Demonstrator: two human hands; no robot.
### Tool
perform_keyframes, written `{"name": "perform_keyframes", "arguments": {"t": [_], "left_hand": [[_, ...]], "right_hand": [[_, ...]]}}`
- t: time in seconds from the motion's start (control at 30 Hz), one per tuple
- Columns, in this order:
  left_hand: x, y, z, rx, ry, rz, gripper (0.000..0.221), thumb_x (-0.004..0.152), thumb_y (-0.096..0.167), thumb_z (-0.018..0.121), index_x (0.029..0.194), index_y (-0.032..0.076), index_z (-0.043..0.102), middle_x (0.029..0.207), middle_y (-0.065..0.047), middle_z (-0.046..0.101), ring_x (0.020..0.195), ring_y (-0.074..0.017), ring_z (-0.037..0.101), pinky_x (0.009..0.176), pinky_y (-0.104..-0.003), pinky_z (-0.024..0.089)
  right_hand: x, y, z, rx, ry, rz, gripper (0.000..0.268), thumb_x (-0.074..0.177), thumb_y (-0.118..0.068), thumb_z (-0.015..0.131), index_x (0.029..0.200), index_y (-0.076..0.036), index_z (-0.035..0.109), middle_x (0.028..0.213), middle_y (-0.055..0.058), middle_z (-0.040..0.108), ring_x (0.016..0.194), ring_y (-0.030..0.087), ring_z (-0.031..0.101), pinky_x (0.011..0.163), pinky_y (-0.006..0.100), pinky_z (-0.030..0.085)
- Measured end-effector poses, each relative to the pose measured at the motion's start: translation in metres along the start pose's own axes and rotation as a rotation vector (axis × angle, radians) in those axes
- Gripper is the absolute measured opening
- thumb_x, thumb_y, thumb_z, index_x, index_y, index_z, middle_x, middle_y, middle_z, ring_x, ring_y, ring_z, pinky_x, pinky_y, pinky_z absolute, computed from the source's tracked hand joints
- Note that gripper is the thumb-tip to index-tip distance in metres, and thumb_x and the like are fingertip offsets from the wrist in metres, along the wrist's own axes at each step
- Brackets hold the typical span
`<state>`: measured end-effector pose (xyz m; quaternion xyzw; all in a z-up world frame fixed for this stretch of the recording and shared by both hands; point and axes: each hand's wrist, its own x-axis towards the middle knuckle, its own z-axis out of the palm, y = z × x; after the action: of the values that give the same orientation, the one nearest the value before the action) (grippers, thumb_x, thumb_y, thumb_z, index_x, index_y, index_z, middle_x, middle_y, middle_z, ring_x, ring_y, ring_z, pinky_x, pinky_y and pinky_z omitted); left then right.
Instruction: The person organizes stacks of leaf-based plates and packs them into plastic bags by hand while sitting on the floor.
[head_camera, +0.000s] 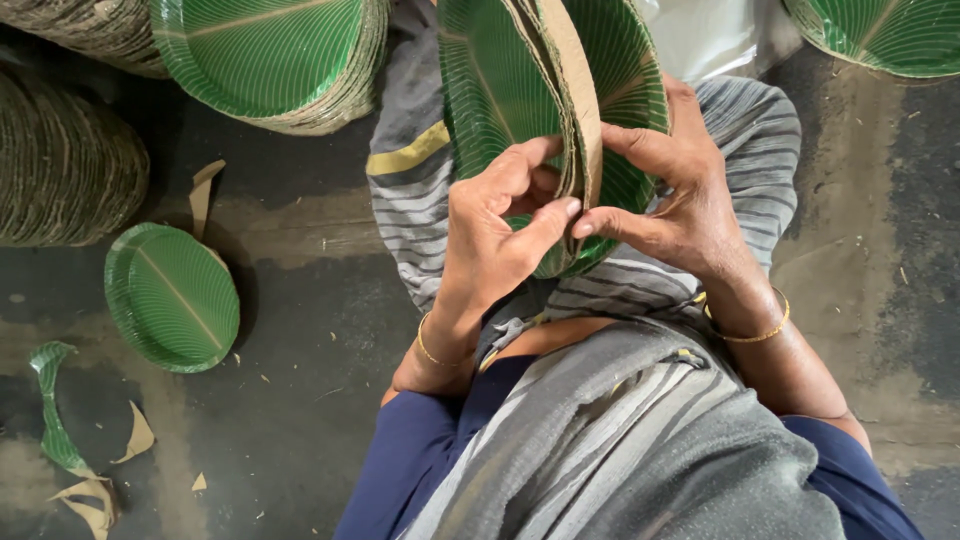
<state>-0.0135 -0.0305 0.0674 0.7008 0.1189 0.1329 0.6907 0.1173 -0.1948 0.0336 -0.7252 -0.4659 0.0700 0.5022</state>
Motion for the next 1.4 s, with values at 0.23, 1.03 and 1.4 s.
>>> {"name": "perform_keyframes", "arguments": {"t": [0.23,1.03,1.4], "left_hand": [[0.002,0.001,0.001,0.107,-0.024,0.051,0.047,0.088,-0.005,0.072,0.133,-0.006,0.058,0.096,-0.006,0.071,0.086,-0.0084,0.072,0.079,-0.024,0.060],[0.000,0.002,0.008,0.133,-0.004,0.090,0.046,0.091,-0.005,0.068,0.136,-0.006,0.058,0.099,-0.008,0.074,0.090,-0.0126,0.075,0.085,-0.026,0.060],[-0.003,-0.019,0.015,0.326,0.123,0.255,0.048,0.092,-0.002,0.070,0.137,-0.004,0.055,0.101,-0.013,0.074,0.089,-0.0194,0.077,0.081,-0.030,0.063]], "right_hand": [[0.001,0.003,-0.004,0.027,-0.027,-0.016,0.080,0.072,-0.048,0.092,0.139,-0.011,0.068,0.156,0.019,0.049,0.145,0.034,0.044,0.123,0.045,0.036],[-0.002,-0.004,-0.005,0.052,-0.050,0.011,0.060,0.091,-0.033,0.077,0.143,-0.007,0.063,0.161,0.024,0.043,0.155,0.040,0.040,0.129,0.047,0.034],[-0.003,-0.004,-0.003,-0.029,-0.045,0.040,0.060,0.091,-0.033,0.078,0.142,-0.006,0.063,0.160,0.027,0.045,0.154,0.043,0.041,0.126,0.049,0.037]]}}
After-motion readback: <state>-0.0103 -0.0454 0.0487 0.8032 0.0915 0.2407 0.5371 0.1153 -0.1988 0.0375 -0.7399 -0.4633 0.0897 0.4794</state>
